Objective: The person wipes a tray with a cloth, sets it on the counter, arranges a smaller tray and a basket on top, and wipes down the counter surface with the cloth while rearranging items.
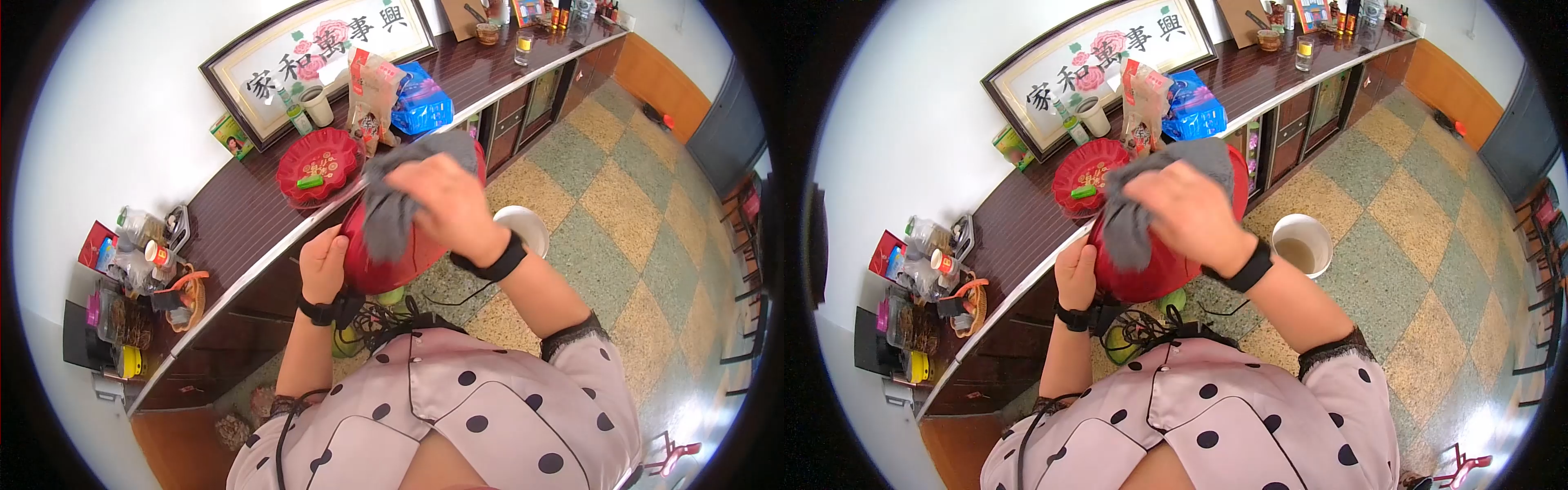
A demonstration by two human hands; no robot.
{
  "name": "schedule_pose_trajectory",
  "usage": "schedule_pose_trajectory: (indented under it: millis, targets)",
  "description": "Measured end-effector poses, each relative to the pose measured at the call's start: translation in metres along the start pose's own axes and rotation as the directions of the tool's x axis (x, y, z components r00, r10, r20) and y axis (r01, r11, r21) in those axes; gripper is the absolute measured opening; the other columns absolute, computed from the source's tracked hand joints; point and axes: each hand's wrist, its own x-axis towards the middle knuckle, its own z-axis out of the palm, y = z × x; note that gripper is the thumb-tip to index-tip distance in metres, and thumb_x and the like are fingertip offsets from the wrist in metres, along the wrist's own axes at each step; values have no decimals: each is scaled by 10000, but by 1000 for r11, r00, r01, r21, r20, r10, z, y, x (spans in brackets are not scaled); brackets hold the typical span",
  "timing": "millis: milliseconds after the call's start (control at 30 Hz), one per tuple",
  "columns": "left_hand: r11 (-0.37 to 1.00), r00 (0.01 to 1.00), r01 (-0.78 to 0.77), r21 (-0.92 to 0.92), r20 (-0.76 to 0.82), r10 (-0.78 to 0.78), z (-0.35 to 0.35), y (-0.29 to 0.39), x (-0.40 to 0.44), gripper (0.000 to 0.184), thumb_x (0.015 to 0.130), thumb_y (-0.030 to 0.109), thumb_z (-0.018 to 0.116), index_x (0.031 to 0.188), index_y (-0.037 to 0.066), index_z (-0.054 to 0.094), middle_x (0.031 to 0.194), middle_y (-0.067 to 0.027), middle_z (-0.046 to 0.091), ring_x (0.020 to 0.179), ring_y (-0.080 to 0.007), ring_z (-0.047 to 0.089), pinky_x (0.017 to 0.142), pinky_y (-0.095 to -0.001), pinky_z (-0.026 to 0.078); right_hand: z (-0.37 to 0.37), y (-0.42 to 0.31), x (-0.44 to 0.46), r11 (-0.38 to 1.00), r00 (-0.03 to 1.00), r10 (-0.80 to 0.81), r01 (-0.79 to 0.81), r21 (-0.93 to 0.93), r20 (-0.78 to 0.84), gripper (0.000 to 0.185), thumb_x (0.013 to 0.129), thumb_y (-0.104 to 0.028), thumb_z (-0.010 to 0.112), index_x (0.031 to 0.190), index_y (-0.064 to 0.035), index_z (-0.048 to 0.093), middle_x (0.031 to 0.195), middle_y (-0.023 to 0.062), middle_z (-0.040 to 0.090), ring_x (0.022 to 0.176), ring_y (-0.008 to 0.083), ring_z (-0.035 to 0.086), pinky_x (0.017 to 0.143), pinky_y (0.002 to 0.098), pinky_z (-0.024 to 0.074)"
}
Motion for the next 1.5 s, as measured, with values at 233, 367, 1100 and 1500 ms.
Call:
schedule_pose_trajectory:
  millis: [233, 367, 1100, 1500]
  targets:
    - [979, 998, 51, -199, 44, -43, -9, 23, -3, 334, 966, 219, 517, 1096, -71, 620, 914, -67, 659, 834, -131, 591, 776, -252, 455, -3, 92, -60, 786, 774, 617, -616, 56, -143, 376, 781, -29, 556, 1156, -44, 580, 1062, 182, 623, 1013, 365, 571, 897, 385, 458]
    - [980, 999, 40, -196, 25, -35, -12, 15, 0, 336, 963, 221, 513, 1089, -71, 620, 891, -63, 656, 814, -127, 584, 764, -252, 454, 8, 138, -113, 747, 736, 663, -661, 66, -137, 412, 820, -57, 595, 1229, -35, 541, 1148, 158, 613, 1063, 278, 589, 915, 354, 448]
    - [758, 965, 219, -615, 253, -73, -10, -29, -4, 445, 852, 165, 687, 1227, -23, 537, 1160, -52, 614, 1049, -129, 560, 917, -301, 440, -42, 124, -129, -214, 121, 943, -489, 845, 309, 339, 954, -215, 507, 1215, -2, 546, 1161, 108, 629, 998, 250, 615, 873, 368, 487]
    - [839, 914, 379, -392, 300, -273, -1, -4, -16, 237, 731, -6, 755, 956, -2, 680, 992, -40, 680, 893, -115, 608, 810, -271, 481, -10, 144, -166, -54, 201, 935, -732, 679, 292, 287, 916, -117, 516, 1188, -34, 554, 1019, 68, 637, 897, 181, 612, 791, 315, 489]
